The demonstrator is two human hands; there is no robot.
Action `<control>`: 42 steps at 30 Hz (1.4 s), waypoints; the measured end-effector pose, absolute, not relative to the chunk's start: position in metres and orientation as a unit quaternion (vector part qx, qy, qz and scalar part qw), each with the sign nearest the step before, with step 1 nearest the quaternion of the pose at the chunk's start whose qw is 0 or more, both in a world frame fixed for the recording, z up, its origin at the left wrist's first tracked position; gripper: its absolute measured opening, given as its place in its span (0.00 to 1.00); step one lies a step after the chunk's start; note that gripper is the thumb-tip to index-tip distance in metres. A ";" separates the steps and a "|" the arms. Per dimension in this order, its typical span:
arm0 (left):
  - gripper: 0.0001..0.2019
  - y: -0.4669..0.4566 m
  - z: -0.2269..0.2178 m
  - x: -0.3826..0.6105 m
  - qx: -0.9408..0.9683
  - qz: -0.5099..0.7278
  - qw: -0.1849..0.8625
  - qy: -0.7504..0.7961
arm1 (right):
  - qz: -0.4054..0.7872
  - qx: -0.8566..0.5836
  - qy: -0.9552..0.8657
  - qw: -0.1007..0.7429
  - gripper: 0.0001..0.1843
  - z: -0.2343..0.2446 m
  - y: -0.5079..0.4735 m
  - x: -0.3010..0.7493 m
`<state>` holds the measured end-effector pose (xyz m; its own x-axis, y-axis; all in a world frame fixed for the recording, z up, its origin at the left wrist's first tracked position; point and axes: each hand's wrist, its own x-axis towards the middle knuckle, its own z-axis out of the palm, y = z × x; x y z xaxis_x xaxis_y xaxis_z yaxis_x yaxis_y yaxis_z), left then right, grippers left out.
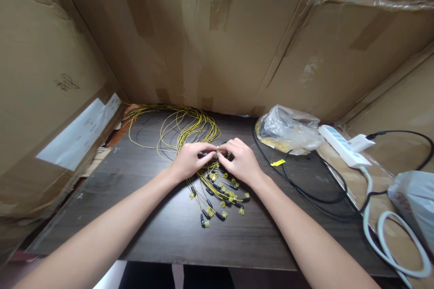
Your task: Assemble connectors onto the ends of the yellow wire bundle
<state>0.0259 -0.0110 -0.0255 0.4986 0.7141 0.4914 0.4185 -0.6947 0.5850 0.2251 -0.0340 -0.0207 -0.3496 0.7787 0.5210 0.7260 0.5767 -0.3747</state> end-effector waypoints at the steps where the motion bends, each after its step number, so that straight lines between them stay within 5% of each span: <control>1: 0.08 -0.011 -0.025 0.026 0.841 0.374 0.196 0.337 | 0.037 -0.461 -0.821 0.335 0.06 -0.021 -0.034 0.225; 14: 0.07 -0.013 -0.024 0.025 0.817 0.382 0.234 0.364 | 0.031 -0.429 -0.822 0.374 0.08 -0.021 -0.035 0.224; 28: 0.10 -0.014 -0.023 0.033 0.679 0.451 0.424 0.395 | 0.113 -0.480 -0.736 0.465 0.09 -0.021 -0.041 0.214; 42: 0.07 -0.015 -0.021 0.028 0.792 0.433 0.218 0.372 | 0.113 -0.454 -0.770 0.433 0.10 -0.024 -0.040 0.214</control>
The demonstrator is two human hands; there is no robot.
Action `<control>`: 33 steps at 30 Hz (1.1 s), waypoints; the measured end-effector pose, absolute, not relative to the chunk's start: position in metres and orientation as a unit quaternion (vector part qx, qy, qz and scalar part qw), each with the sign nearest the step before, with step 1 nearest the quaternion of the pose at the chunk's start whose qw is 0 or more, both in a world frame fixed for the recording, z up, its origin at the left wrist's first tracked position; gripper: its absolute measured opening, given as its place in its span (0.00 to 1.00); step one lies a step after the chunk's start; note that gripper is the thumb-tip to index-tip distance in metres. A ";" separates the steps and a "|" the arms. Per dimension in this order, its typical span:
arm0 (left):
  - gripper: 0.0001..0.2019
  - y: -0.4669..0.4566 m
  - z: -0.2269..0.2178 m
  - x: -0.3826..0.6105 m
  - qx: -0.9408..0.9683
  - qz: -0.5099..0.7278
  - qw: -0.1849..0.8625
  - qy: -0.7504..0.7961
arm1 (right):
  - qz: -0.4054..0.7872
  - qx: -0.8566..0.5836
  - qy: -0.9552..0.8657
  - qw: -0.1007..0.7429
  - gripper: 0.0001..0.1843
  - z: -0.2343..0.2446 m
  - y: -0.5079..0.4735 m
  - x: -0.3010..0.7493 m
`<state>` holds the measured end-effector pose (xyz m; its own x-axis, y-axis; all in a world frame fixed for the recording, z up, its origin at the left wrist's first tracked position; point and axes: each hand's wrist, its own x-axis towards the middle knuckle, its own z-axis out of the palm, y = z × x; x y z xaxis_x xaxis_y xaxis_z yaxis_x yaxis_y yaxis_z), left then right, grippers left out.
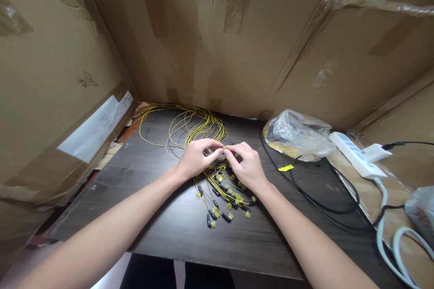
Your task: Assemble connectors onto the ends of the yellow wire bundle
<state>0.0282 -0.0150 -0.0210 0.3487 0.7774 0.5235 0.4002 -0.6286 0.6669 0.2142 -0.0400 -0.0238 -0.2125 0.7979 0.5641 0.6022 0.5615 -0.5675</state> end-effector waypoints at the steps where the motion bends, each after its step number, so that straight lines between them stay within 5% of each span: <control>1: 0.07 -0.015 -0.021 0.028 0.796 0.434 0.206 0.368 | 0.114 -0.450 -0.776 0.428 0.10 -0.024 -0.040 0.214; 17: 0.06 -0.012 -0.023 0.024 0.812 0.438 0.193 0.334 | 0.160 -0.445 -0.774 0.422 0.12 -0.024 -0.042 0.211; 27: 0.07 -0.016 -0.020 0.026 0.830 0.422 0.178 0.319 | 0.195 -0.463 -0.769 0.395 0.22 -0.023 -0.042 0.209; 33: 0.04 -0.016 -0.021 0.027 0.803 0.438 0.213 0.344 | 0.208 -0.463 -0.761 0.405 0.12 -0.019 -0.044 0.208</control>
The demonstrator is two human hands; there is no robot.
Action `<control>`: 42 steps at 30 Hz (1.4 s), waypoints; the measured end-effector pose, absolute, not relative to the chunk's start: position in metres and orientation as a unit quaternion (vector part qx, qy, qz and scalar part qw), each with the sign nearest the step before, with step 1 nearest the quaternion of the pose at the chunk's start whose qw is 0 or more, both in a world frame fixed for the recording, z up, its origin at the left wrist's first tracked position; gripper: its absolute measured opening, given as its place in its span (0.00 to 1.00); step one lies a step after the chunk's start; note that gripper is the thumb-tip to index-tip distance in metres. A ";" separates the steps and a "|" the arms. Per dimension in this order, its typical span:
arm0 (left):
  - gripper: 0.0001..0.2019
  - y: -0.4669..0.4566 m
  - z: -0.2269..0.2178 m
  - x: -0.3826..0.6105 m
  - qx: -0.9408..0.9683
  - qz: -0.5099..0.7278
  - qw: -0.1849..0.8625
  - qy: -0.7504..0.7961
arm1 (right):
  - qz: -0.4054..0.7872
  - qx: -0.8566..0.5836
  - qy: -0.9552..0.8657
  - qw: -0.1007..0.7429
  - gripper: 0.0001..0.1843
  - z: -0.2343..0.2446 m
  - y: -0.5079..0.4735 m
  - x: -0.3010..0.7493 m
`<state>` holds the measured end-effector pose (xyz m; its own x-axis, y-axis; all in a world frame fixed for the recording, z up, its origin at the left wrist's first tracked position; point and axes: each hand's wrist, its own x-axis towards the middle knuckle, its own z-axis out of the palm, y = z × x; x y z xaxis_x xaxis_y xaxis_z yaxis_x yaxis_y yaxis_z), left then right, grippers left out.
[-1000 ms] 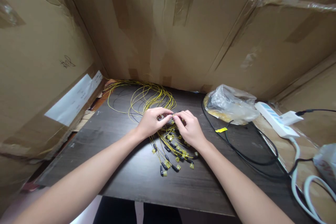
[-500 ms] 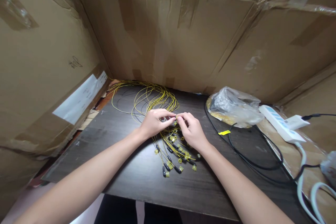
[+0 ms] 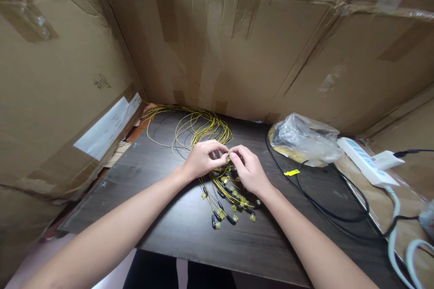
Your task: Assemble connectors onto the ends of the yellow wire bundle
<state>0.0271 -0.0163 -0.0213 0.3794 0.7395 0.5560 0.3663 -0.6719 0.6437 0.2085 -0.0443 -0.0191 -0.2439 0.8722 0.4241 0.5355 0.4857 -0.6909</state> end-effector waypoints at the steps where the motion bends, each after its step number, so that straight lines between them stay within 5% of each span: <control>1: 0.04 -0.016 -0.021 0.027 0.803 0.438 0.215 0.343 | 0.216 -0.464 -0.756 0.409 0.11 -0.019 -0.045 0.208; 10: 0.07 -0.016 -0.019 0.025 0.826 0.436 0.192 0.301 | 0.309 -0.465 -0.718 0.415 0.21 -0.020 -0.044 0.208; 17: 0.07 -0.015 -0.020 0.025 0.819 0.436 0.200 0.315 | 0.298 -0.461 -0.712 0.438 0.12 -0.016 -0.046 0.208; 31: 0.06 -0.018 -0.020 0.028 0.818 0.433 0.182 0.332 | 0.294 -0.478 -0.719 0.410 0.22 -0.020 -0.043 0.209; 42: 0.06 -0.017 -0.017 0.026 0.809 0.446 0.203 0.325 | 0.317 -0.463 -0.707 0.430 0.14 -0.016 -0.044 0.208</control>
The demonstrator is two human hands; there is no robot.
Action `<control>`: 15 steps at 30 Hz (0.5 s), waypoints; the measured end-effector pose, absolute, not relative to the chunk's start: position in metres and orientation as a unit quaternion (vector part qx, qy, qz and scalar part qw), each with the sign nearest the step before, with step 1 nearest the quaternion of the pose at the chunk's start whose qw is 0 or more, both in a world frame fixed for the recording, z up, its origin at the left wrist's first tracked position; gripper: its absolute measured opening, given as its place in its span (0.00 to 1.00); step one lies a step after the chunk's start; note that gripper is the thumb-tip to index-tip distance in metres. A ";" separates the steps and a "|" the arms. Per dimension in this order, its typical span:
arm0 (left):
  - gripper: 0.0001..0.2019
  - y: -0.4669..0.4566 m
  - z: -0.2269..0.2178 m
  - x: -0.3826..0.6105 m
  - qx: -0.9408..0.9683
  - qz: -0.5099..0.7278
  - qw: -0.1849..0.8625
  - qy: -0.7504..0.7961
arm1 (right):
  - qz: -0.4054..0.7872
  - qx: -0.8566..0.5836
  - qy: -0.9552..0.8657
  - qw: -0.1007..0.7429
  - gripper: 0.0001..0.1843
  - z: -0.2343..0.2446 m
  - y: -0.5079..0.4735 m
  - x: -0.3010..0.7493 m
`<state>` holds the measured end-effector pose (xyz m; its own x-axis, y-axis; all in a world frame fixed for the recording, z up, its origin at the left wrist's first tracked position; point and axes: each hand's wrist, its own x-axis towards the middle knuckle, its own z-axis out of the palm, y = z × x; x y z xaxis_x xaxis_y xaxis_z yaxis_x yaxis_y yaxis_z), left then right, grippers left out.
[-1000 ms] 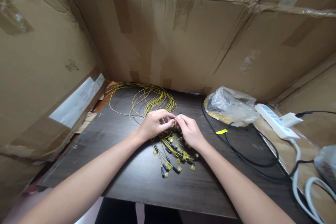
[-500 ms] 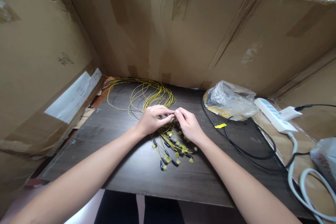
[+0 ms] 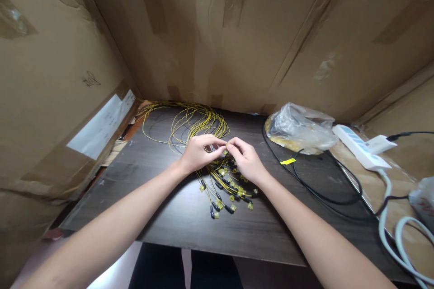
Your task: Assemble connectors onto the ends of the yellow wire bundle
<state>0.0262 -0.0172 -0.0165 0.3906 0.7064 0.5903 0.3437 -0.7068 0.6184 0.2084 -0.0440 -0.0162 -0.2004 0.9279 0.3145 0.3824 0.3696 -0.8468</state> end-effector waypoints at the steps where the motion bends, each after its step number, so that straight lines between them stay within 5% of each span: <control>1: 0.06 -0.018 -0.016 0.026 0.812 0.446 0.200 0.320 | 0.319 -0.462 -0.709 0.427 0.15 -0.017 -0.044 0.208; 6: 0.06 -0.019 -0.016 0.027 0.812 0.445 0.204 0.319 | 0.311 -0.463 -0.720 0.413 0.20 -0.018 -0.043 0.208; 15: 0.06 -0.016 -0.019 0.026 0.799 0.440 0.232 0.338 | 0.279 -0.465 -0.722 0.429 0.14 -0.018 -0.044 0.209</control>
